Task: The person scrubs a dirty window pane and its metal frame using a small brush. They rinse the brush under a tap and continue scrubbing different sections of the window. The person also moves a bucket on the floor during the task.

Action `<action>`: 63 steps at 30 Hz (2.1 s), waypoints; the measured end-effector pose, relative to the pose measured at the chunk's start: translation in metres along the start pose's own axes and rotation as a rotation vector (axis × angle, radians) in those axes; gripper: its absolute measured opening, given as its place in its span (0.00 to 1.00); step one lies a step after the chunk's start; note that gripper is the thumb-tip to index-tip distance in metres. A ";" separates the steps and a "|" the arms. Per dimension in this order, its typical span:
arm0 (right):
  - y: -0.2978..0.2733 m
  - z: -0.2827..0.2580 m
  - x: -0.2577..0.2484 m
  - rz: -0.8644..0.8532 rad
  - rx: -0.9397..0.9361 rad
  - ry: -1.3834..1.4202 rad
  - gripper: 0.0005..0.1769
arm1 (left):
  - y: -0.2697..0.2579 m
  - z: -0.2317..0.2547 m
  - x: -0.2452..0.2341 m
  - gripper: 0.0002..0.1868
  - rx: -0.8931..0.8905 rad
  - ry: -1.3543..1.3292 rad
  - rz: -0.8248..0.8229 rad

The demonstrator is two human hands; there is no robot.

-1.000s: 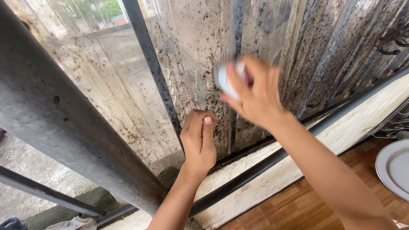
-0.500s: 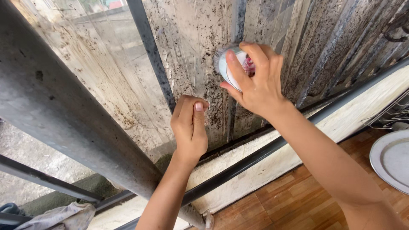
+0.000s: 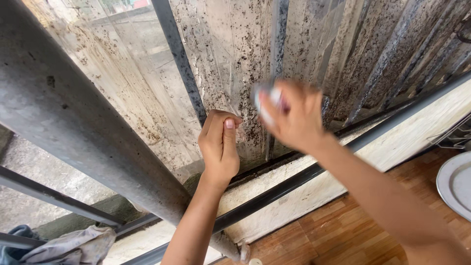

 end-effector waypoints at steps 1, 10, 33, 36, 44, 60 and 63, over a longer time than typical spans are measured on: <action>-0.022 -0.021 0.009 -0.152 -0.051 0.067 0.34 | -0.003 0.001 0.001 0.11 -0.007 -0.001 -0.005; -0.013 0.029 -0.008 -0.018 0.383 0.351 0.42 | -0.007 -0.017 -0.004 0.17 -0.105 -0.160 0.009; 0.016 0.015 -0.015 0.123 0.716 0.215 0.39 | 0.000 -0.014 0.010 0.15 -0.271 -0.228 0.062; 0.037 0.027 -0.011 0.121 0.760 0.178 0.39 | 0.019 -0.005 0.016 0.15 -0.235 -0.224 0.040; -0.003 0.006 -0.010 0.136 0.735 0.266 0.37 | 0.012 0.002 0.011 0.15 -0.238 -0.194 0.011; 0.008 0.020 -0.007 0.039 0.772 0.090 0.43 | 0.015 -0.007 0.018 0.16 -0.333 -0.257 -0.005; -0.033 -0.010 -0.006 0.039 0.745 0.209 0.43 | 0.009 -0.008 0.019 0.17 -0.353 -0.225 0.029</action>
Point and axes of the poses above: each hand's wrist, its own y-axis towards the middle knuckle, its own x-axis out of the palm, z = x × y, the point moved 10 cm from there along y, towards the middle knuckle, and after that the axes turned 12 degrees about x, right-handed, at the moved point
